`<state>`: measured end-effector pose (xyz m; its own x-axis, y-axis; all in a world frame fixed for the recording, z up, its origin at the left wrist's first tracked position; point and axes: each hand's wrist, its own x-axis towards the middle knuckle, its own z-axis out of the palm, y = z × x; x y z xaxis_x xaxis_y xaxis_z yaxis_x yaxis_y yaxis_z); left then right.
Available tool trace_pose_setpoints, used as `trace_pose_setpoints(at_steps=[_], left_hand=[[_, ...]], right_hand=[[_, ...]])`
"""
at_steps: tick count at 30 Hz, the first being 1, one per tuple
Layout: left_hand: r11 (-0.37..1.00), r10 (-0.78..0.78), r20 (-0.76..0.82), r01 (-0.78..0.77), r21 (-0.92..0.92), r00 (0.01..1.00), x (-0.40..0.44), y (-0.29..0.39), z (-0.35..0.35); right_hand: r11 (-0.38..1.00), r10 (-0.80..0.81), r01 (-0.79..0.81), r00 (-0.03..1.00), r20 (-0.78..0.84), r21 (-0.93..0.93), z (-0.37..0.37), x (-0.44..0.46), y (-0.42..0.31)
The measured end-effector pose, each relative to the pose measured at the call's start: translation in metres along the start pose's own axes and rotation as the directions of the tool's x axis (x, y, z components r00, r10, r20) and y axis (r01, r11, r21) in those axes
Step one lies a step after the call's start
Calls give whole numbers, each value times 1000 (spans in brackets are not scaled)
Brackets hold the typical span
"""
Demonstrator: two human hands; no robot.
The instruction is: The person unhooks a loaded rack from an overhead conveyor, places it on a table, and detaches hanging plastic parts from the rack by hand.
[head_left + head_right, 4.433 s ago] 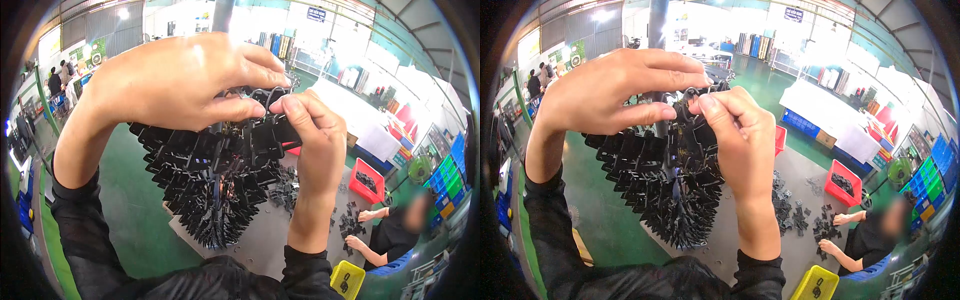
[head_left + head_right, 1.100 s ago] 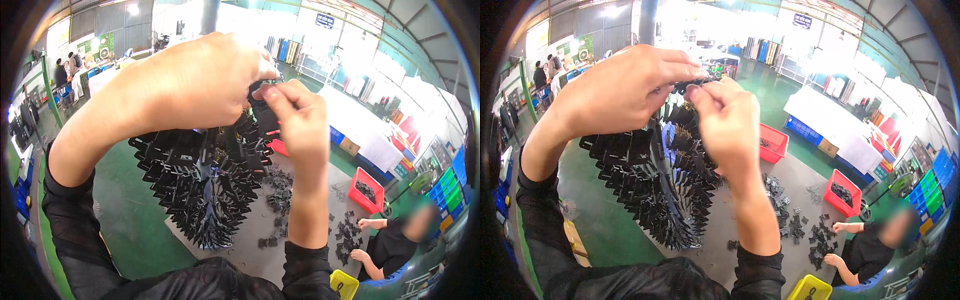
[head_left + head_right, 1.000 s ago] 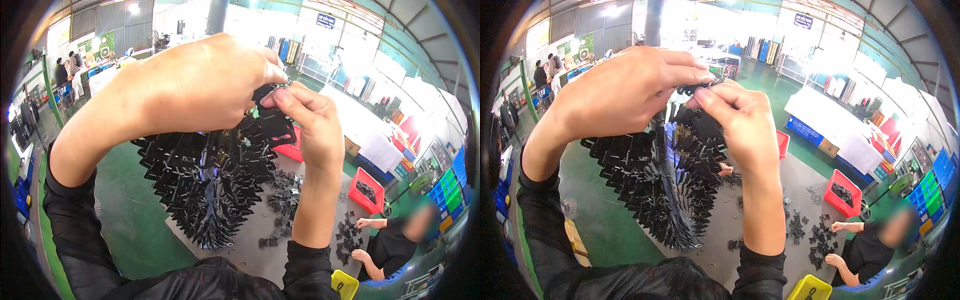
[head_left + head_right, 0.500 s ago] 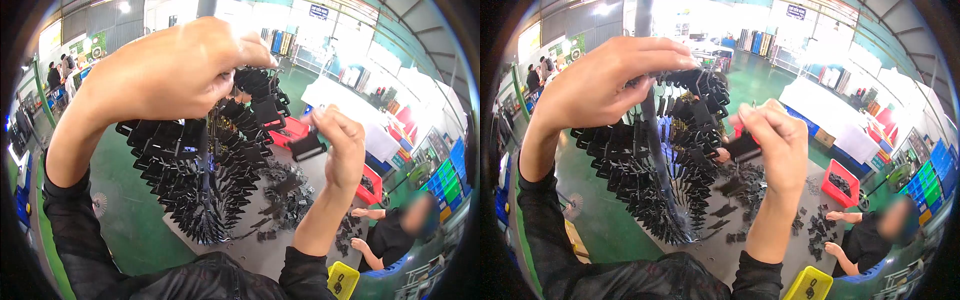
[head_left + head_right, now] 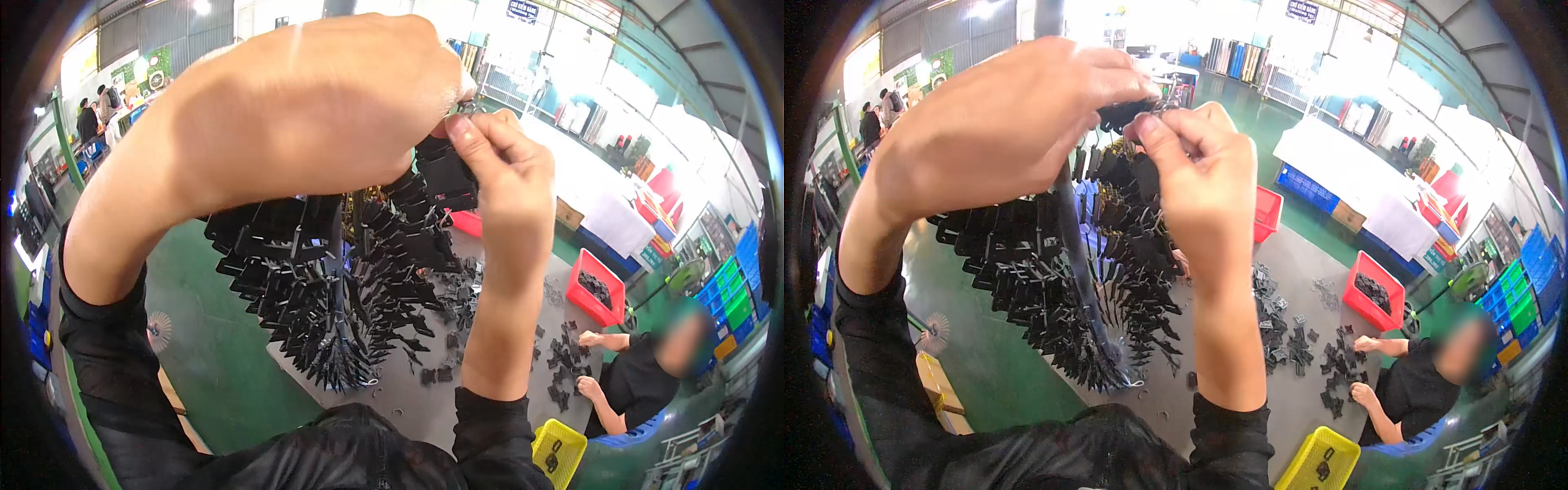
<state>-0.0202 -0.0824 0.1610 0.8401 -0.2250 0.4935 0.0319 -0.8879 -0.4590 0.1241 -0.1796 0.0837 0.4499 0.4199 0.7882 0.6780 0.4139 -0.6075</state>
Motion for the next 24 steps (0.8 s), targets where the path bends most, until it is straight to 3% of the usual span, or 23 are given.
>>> trace_pose_setpoints(at_steps=[2,5,6,13,14,16,17,18,24], left_hand=[[992,119,-165,-112,54,979,0,0,5],[998,29,-42,-27,50,999,-1,8,-5],[999,24,-14,-23,43,1000,-1,8,-9],[993,105,-44,-107,-49,994,-1,-14,-19],[991,118,-48,-121,-63,992,-2,-15,-20],[985,121,-38,-125,-115,992,0,-26,-21],[985,122,-46,-127,-121,991,-1,-25,-23],[983,125,-51,-130,-132,991,-2,-27,-22],[972,141,-39,-146,-184,989,-7,-40,-25]], right_hand=[[996,64,-68,996,60,65,-8,5,2],[948,92,-152,972,218,280,-24,8,5],[957,116,-173,963,243,231,-27,9,7],[861,51,-220,934,353,458,-52,23,17],[836,-82,-178,895,439,518,-56,25,26],[780,-28,-287,872,489,556,-64,21,26],[761,-34,-309,858,512,570,-68,23,26],[875,-37,-165,915,403,456,-64,19,30],[903,104,-268,895,433,337,-106,25,28]])
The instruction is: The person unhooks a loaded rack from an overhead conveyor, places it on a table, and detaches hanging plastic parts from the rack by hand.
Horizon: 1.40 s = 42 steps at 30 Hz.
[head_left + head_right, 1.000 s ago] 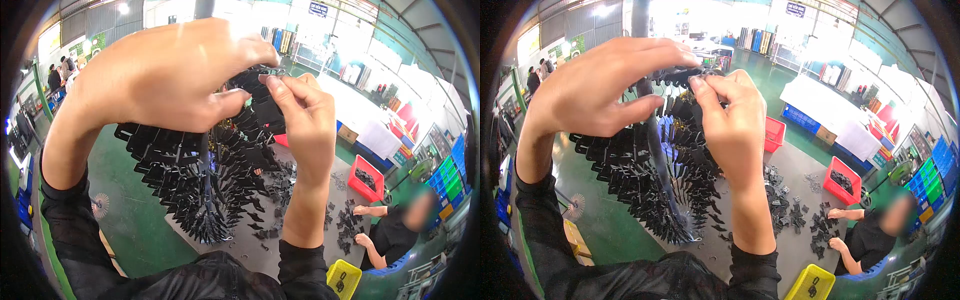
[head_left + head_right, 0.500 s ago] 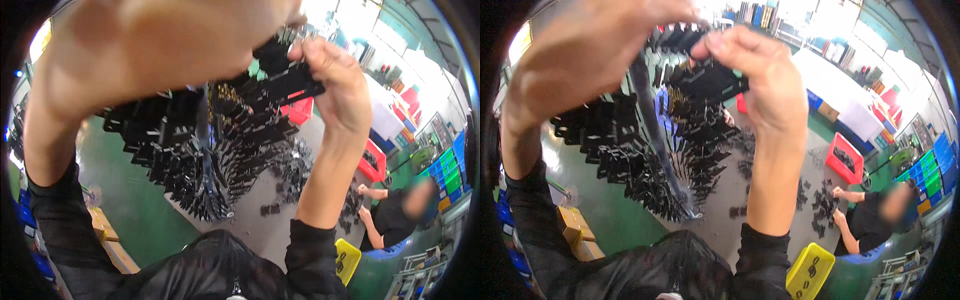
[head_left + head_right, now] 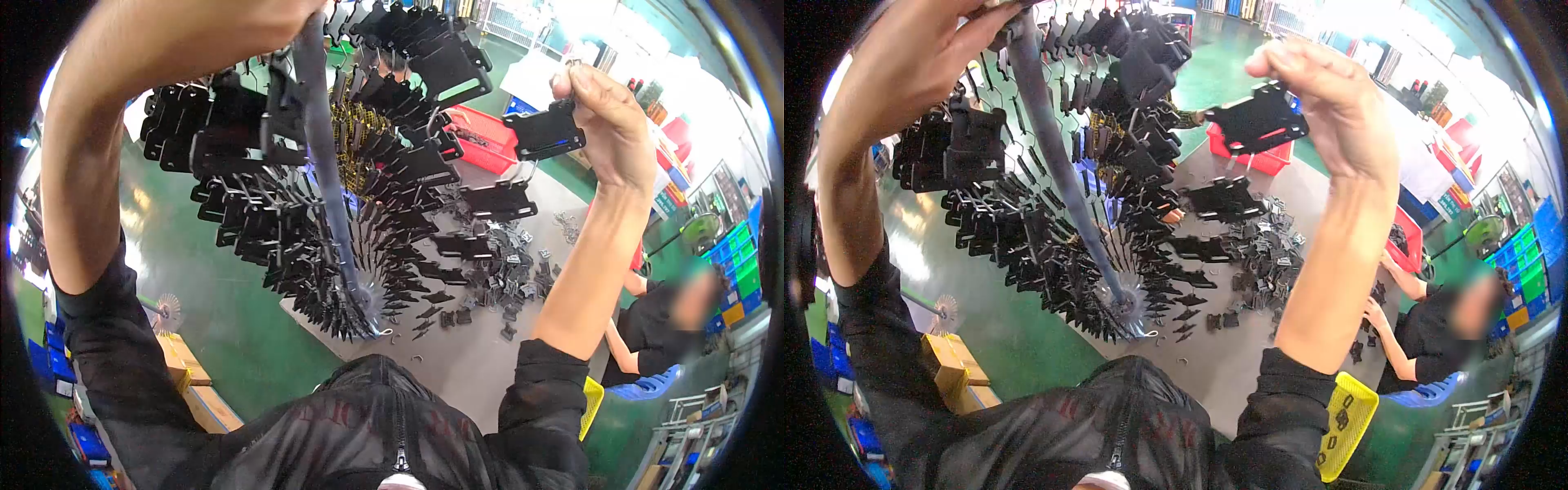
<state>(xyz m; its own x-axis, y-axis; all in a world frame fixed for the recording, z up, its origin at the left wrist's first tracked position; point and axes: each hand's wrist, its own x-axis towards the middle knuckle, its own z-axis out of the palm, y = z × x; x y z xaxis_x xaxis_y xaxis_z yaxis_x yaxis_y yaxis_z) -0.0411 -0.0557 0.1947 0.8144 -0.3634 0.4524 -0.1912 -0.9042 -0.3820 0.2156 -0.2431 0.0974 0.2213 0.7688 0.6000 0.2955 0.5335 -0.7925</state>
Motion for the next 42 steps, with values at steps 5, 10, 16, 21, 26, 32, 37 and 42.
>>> trace_pose_setpoints(at_steps=[5,10,16,21,26,32,37,42], left_hand=[[999,23,14,-22,-44,1000,-5,-9,-4],[996,48,21,-47,-76,999,-11,-15,-11],[977,170,12,-167,-133,985,-1,-16,0],[997,78,-10,-78,0,997,0,0,-2],[999,28,20,-28,32,999,4,3,0],[994,-81,16,79,79,997,12,10,11],[995,-57,-68,62,81,996,15,6,18],[999,15,-116,-9,49,993,17,2,22]], right_hand=[[920,249,-300,945,-214,-253,-47,-1,8],[743,157,-370,906,-393,-557,-79,-1,32],[534,115,-455,874,-472,-713,-109,-28,86],[-193,201,-643,713,-671,-741,-95,-45,108],[587,-331,-238,801,-498,-774,13,-5,42],[557,-569,97,769,-293,-825,123,11,-8],[716,-353,27,876,-328,-698,128,29,-9],[960,-134,78,972,-196,-271,98,35,-11]])
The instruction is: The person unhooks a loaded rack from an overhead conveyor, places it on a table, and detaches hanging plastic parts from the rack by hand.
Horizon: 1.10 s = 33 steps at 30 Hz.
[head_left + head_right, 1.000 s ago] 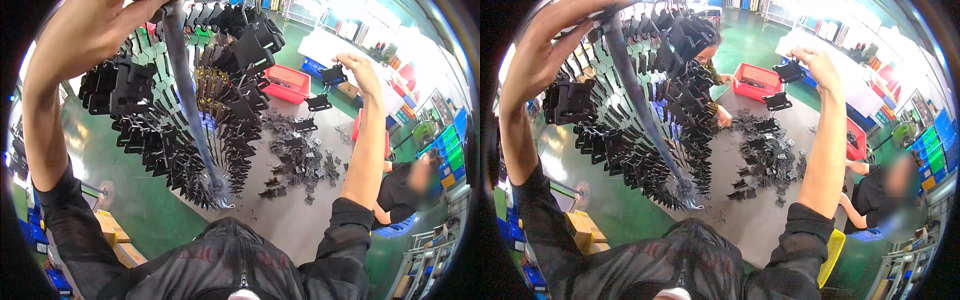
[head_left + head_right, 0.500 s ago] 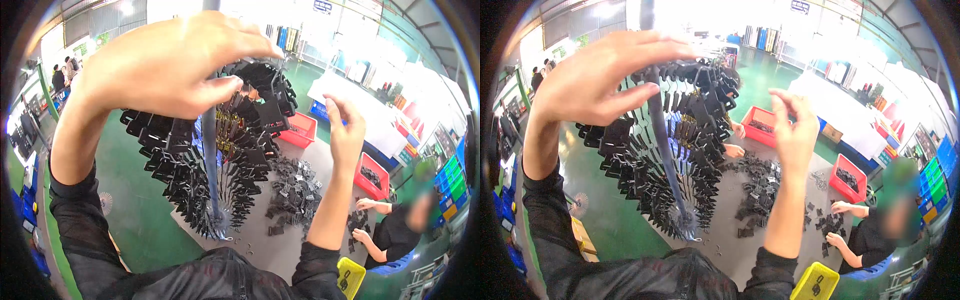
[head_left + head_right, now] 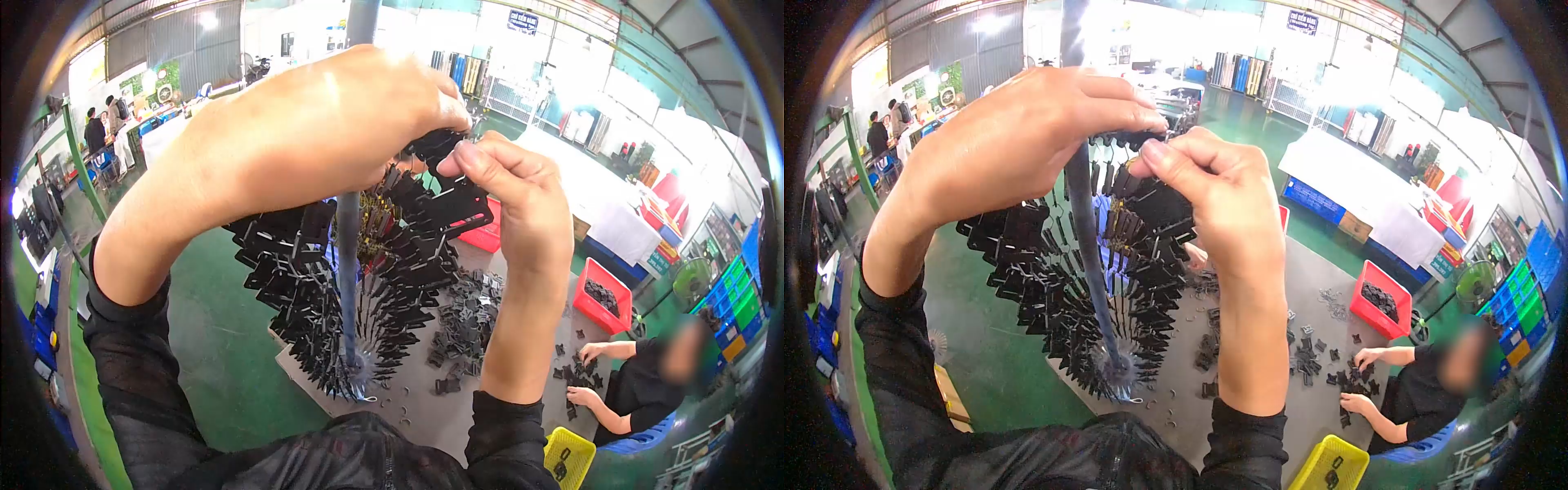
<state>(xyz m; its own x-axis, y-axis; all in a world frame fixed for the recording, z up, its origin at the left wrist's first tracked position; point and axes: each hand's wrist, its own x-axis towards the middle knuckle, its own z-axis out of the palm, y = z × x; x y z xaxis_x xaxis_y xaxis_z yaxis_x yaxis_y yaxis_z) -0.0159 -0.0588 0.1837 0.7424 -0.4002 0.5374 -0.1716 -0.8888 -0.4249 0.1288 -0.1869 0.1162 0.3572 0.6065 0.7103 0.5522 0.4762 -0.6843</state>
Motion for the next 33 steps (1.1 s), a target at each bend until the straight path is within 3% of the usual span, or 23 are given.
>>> trace_pose_setpoints(at_steps=[6,12,15,19,20,23,24,27,29,31,33], left_hand=[[994,112,-86,-111,17,990,-7,-7,11],[992,123,-117,-124,-2,985,-16,-21,25],[996,83,-82,-85,-29,993,-19,-34,36],[992,93,-34,-96,-82,995,-20,-44,43],[989,109,-32,-112,-97,993,-20,-46,48],[990,79,31,-75,-119,996,-23,-44,56],[993,64,39,-60,-105,997,-22,-41,57],[997,39,38,-37,-63,999,-24,-40,56],[998,42,10,-42,-41,999,-28,-42,58],[998,-67,152,69,-7,986,-18,-31,54],[995,-102,194,95,41,976,-14,-27,53]], right_hand=[[982,11,-26,996,84,188,-7,2,12],[994,-56,40,985,160,104,-20,-5,30],[996,17,-11,997,71,-90,-16,-11,29],[1000,13,-16,991,135,20,-49,-24,56],[999,22,-23,999,34,38,-48,-22,59],[984,-34,-13,964,-262,-175,-20,-21,59],[942,-111,32,969,-223,-333,-16,-16,59],[895,-144,31,964,-223,-446,13,-6,56],[896,-134,22,965,-224,-444,24,1,62],[903,-136,26,964,-227,-428,27,2,65],[916,-150,46,960,-235,-400,28,1,65]])
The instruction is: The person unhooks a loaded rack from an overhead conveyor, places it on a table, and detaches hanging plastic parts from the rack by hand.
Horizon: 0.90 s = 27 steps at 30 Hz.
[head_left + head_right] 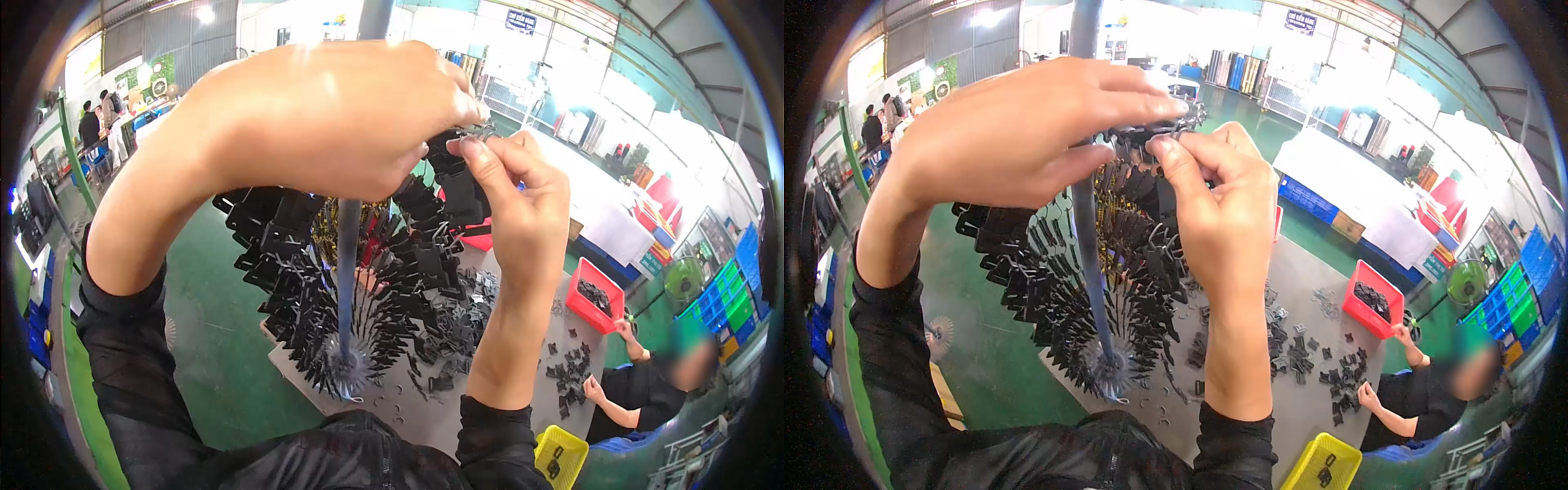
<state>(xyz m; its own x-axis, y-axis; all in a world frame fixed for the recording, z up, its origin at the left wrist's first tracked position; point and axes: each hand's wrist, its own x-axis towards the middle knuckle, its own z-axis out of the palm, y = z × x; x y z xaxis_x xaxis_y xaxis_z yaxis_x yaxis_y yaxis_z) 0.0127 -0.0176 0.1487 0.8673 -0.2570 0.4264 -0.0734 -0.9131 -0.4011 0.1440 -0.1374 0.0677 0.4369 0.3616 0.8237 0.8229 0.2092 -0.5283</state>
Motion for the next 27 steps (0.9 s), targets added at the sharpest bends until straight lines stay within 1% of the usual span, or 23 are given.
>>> trace_pose_setpoints(at_steps=[2,3,4,6,9,11,12,13,14,15,16,17,18,19,20,21,23,24,26,27], left_hand=[[997,52,-56,-48,65,997,3,-2,7],[997,62,-88,-57,55,994,2,-2,9],[997,69,-120,-64,45,990,1,-1,11],[998,54,-136,-49,40,989,0,3,11],[998,32,-124,-24,62,992,1,12,7],[995,63,-170,-49,86,983,-1,21,1],[999,47,-13,-46,20,999,3,22,-8],[999,38,145,-32,-43,989,8,23,-19],[995,53,210,-34,-96,976,10,22,-22],[989,68,274,-28,-148,959,12,20,-26],[981,91,245,-44,-191,965,12,20,-27],[987,84,171,-58,-150,982,9,21,-24],[992,76,96,-65,-107,992,7,21,-22],[998,56,-32,-56,16,998,4,25,-8],[990,51,-165,-28,140,985,1,27,-1],[990,96,-191,-75,117,977,-2,24,-2],[984,176,-249,-163,69,953,-5,17,-4],[988,146,-212,-130,87,966,-3,16,-3],[990,87,-118,-73,118,989,8,11,-5],[991,106,-13,-104,89,994,8,9,-16]], right_hand=[[992,39,-45,998,53,114,-5,3,4],[983,60,-73,995,83,169,-8,5,6],[957,73,-107,988,134,268,-11,7,7],[872,86,-190,967,241,450,-20,7,9],[868,80,-200,960,270,455,-24,6,12],[852,107,-238,951,289,467,-24,5,13],[843,120,-257,947,299,473,-24,5,14],[836,125,-263,946,299,482,-23,3,15],[829,125,-264,947,297,493,-22,4,14],[904,118,-191,971,207,383,-21,0,10],[959,89,-117,989,117,258,-19,-5,5],[991,42,-46,999,31,125,-16,-7,1],[989,58,-61,998,24,135,-14,-8,-2],[987,72,-73,997,15,142,-13,-7,-6],[978,91,-95,995,27,187,-16,-6,-7],[966,111,-117,993,39,232,-18,-5,-9],[944,87,-103,994,62,314,-36,-6,-13],[930,79,-101,994,77,354,-46,-10,-14],[938,103,-144,984,145,315,-63,-13,-15],[934,144,-188,976,161,303,-70,-15,-15]])
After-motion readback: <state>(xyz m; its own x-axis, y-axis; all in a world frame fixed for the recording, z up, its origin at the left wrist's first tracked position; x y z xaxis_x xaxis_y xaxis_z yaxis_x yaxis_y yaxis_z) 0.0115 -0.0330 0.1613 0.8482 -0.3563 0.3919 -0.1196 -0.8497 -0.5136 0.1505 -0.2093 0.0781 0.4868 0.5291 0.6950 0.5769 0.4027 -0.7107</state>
